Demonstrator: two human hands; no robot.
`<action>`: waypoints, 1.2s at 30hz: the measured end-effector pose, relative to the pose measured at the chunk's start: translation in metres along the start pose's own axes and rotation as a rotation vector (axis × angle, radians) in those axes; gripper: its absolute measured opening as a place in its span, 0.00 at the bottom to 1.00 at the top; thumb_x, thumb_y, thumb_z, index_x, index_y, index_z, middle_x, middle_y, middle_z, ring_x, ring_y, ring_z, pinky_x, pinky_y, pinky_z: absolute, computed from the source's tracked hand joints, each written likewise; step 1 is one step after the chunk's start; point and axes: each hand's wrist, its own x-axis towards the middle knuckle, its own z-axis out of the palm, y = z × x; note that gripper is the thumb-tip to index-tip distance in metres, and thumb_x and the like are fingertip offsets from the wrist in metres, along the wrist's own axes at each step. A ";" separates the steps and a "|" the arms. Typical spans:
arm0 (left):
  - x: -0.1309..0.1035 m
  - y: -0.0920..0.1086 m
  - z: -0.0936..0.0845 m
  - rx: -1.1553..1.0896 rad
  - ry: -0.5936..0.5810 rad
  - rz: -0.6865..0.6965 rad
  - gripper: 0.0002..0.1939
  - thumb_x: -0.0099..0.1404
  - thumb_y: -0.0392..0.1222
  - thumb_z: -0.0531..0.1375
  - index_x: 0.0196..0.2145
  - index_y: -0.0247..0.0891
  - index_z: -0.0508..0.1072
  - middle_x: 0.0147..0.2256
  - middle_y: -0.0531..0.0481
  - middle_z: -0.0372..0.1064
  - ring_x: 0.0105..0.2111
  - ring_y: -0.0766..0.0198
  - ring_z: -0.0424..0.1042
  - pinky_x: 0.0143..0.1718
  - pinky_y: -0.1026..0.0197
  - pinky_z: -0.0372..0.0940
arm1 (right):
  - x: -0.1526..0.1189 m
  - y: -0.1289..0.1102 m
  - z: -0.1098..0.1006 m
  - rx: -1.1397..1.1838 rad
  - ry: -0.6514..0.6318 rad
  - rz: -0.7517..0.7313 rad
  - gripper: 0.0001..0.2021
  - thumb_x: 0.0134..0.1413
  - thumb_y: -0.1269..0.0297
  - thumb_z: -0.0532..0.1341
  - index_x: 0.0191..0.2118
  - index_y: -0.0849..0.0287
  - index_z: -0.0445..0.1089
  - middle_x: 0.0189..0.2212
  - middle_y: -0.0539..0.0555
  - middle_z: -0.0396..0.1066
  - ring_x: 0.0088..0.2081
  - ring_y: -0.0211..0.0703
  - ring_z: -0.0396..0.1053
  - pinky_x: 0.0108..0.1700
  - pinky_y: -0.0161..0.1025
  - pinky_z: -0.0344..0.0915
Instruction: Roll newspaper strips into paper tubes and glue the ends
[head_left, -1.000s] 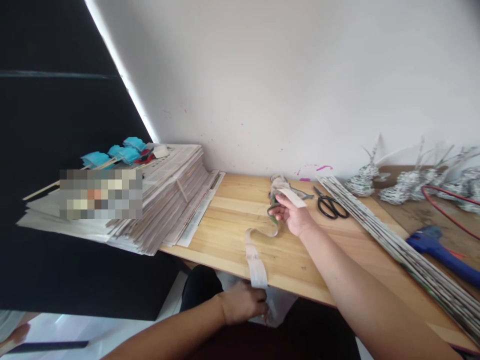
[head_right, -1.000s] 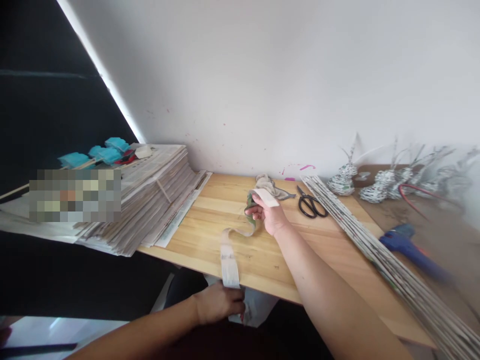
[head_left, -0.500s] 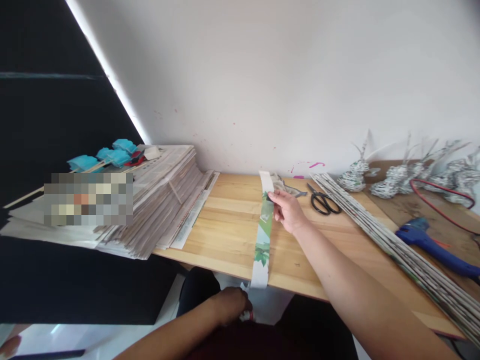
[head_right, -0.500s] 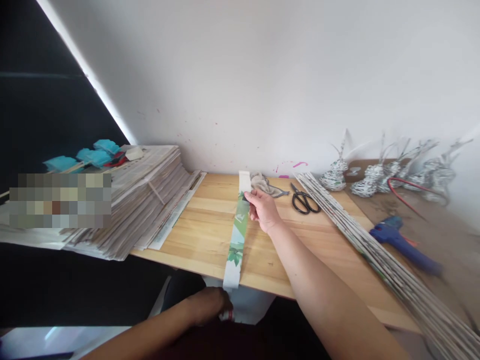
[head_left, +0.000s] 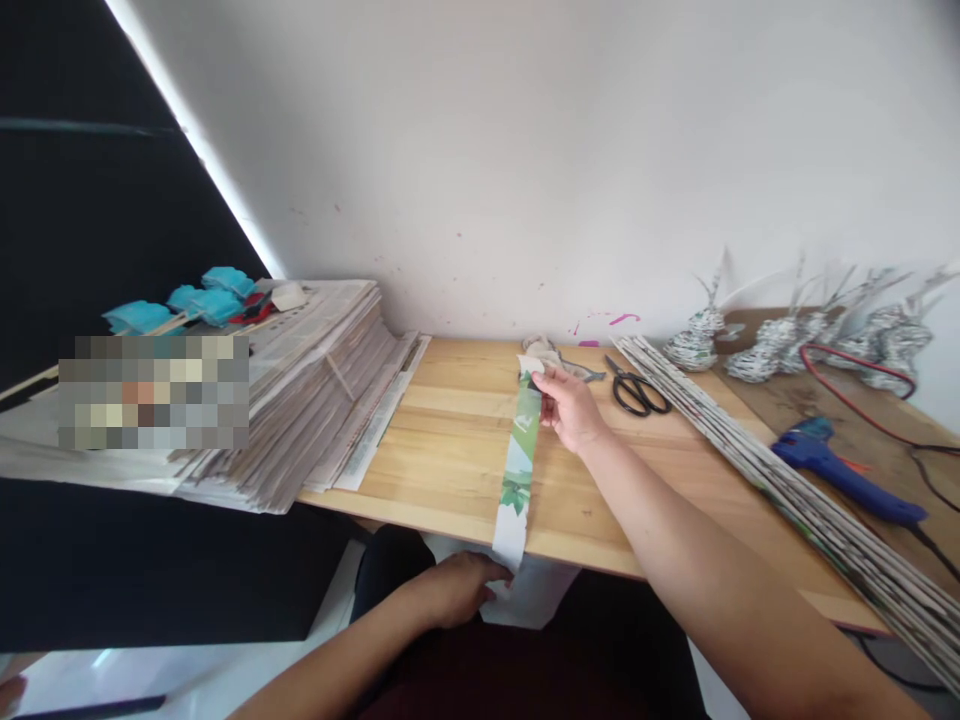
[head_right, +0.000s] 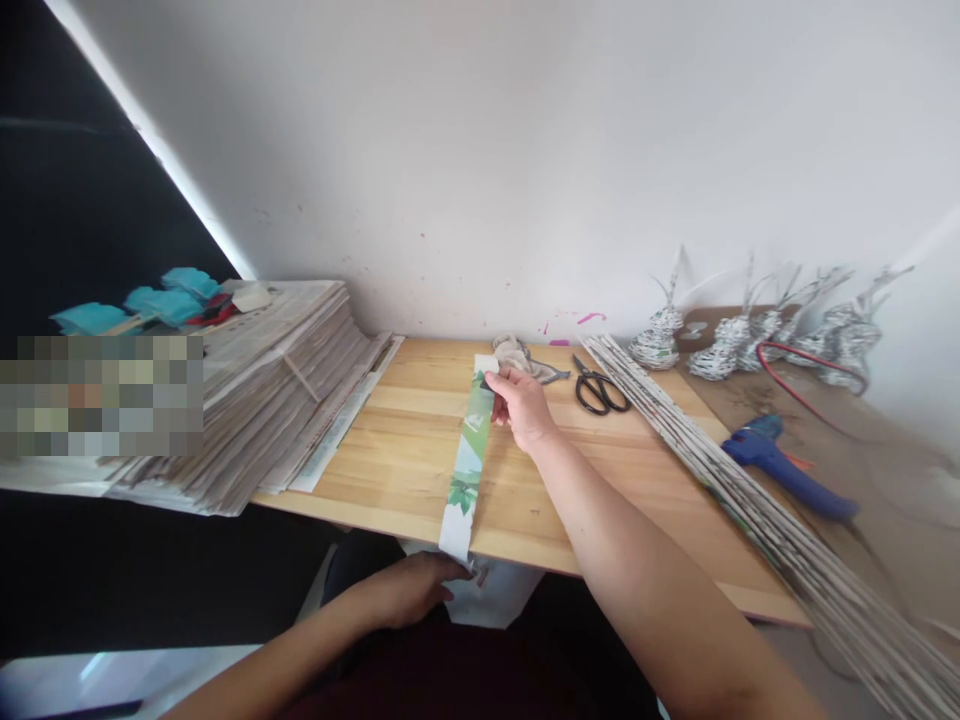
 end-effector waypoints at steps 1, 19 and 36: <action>-0.007 0.011 -0.008 0.024 -0.025 -0.022 0.22 0.60 0.39 0.58 0.53 0.44 0.71 0.53 0.46 0.69 0.53 0.51 0.67 0.54 0.53 0.59 | -0.001 0.000 0.001 0.000 -0.006 0.004 0.15 0.42 0.56 0.67 0.25 0.57 0.60 0.14 0.43 0.62 0.13 0.31 0.57 0.13 0.29 0.46; 0.054 0.081 -0.172 -0.714 0.462 0.049 0.26 0.58 0.61 0.58 0.42 0.36 0.77 0.34 0.43 0.74 0.32 0.63 0.72 0.24 0.68 0.59 | -0.008 0.006 0.010 -0.284 -0.126 -0.081 0.15 0.45 0.54 0.66 0.23 0.58 0.62 0.13 0.44 0.63 0.15 0.33 0.60 0.16 0.31 0.51; 0.116 0.075 -0.203 -1.212 0.420 0.261 0.10 0.59 0.35 0.63 0.40 0.32 0.76 0.36 0.44 0.76 0.35 0.63 0.76 0.34 0.67 0.71 | 0.005 0.024 -0.002 -0.736 0.010 -0.237 0.14 0.54 0.53 0.59 0.25 0.57 0.63 0.17 0.46 0.63 0.19 0.35 0.61 0.21 0.33 0.56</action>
